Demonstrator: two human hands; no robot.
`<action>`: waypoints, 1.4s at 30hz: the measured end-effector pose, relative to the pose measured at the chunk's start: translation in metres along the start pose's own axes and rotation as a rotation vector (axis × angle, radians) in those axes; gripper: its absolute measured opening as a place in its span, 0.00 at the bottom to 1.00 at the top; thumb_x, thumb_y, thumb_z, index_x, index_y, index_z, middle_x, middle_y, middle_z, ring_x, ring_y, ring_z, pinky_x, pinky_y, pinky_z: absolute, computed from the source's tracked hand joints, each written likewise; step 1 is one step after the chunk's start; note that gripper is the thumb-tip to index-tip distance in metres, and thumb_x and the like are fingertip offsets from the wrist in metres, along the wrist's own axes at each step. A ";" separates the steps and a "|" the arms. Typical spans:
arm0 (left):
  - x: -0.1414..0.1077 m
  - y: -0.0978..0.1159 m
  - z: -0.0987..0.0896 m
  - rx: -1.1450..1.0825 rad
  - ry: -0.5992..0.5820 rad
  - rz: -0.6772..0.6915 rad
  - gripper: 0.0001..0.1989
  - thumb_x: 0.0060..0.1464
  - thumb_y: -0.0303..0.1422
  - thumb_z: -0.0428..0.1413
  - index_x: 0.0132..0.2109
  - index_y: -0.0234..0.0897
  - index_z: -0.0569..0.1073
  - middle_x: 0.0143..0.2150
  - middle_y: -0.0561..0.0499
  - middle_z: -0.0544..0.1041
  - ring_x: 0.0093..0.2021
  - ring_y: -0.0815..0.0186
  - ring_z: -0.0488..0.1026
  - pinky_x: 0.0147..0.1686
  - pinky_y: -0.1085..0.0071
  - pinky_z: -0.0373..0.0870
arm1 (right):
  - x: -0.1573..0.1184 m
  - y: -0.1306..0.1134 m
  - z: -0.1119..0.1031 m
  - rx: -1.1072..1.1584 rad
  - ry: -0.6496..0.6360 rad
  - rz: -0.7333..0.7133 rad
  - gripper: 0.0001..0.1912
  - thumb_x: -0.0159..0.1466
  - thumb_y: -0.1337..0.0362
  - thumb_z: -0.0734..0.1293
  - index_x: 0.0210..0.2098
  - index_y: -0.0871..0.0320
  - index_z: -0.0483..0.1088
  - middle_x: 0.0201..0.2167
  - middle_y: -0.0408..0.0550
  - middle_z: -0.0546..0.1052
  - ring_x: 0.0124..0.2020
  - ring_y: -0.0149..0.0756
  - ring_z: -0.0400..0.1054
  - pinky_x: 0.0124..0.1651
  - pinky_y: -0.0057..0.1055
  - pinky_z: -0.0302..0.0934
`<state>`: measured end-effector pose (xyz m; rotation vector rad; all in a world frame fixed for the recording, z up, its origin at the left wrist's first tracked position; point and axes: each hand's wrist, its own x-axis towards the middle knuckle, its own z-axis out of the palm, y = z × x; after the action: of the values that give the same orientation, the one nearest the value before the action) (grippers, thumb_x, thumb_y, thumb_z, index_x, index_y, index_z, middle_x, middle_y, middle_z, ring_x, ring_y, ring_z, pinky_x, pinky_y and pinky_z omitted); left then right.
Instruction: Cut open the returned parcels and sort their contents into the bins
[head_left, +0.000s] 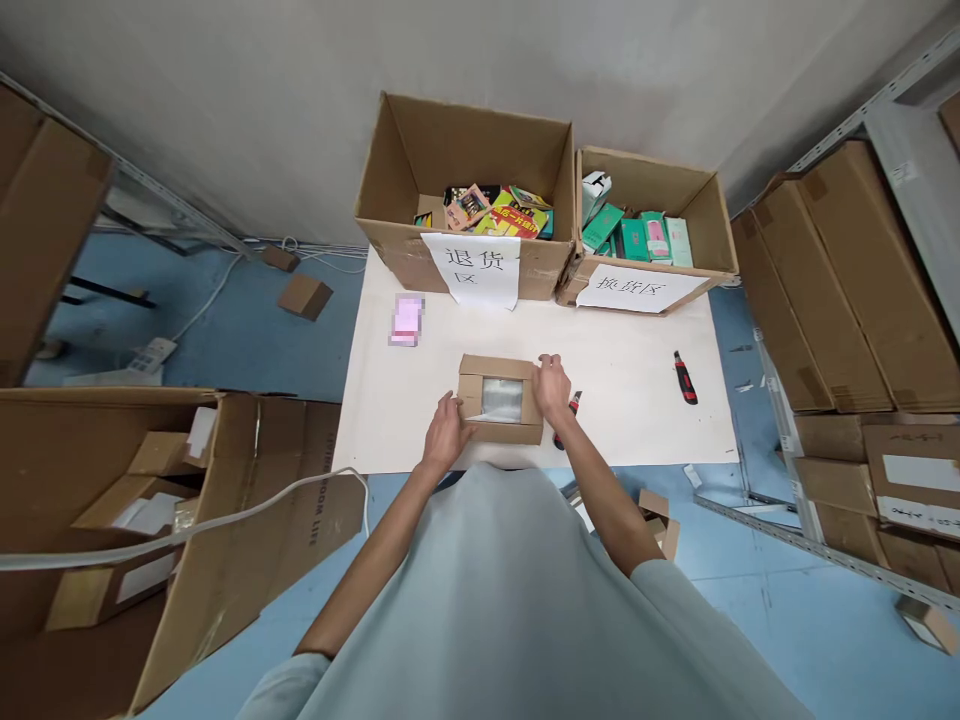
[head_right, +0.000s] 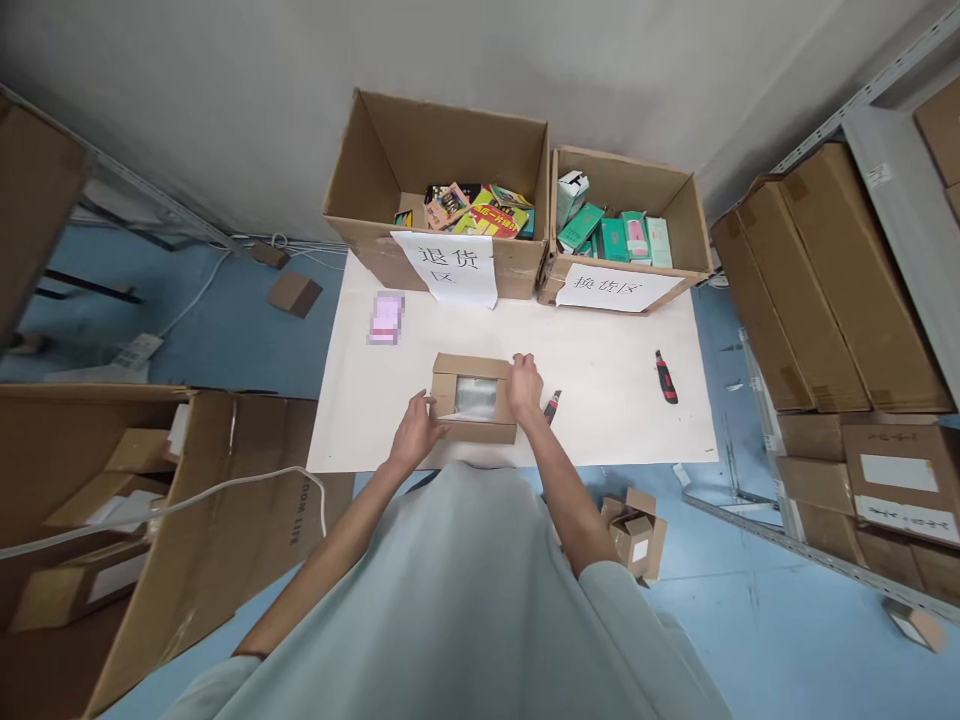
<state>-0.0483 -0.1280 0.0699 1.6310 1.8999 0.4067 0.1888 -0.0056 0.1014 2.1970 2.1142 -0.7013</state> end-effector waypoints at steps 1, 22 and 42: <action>0.001 0.008 -0.002 0.061 0.021 0.082 0.27 0.62 0.24 0.61 0.66 0.35 0.68 0.78 0.30 0.65 0.76 0.42 0.66 0.70 0.46 0.70 | -0.008 -0.005 0.001 -0.050 -0.018 -0.089 0.19 0.83 0.63 0.55 0.67 0.59 0.70 0.66 0.62 0.76 0.59 0.45 0.77 0.57 0.35 0.69; 0.012 -0.021 -0.015 0.067 -0.081 0.109 0.33 0.70 0.39 0.53 0.75 0.27 0.64 0.76 0.28 0.67 0.75 0.40 0.67 0.73 0.44 0.67 | -0.074 0.068 0.012 0.096 -0.116 -0.278 0.39 0.73 0.57 0.75 0.78 0.61 0.63 0.73 0.68 0.70 0.75 0.60 0.64 0.75 0.56 0.65; 0.082 0.072 0.036 0.450 -0.368 0.363 0.33 0.56 0.22 0.61 0.68 0.19 0.70 0.65 0.23 0.74 0.67 0.37 0.71 0.66 0.48 0.70 | -0.038 0.056 0.029 -0.034 -0.207 -0.424 0.75 0.55 0.60 0.85 0.86 0.61 0.35 0.86 0.62 0.41 0.85 0.59 0.41 0.83 0.53 0.44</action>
<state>0.0246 -0.0390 0.0647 2.1775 1.4841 -0.1942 0.2340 -0.0555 0.0712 1.5862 2.4734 -0.8567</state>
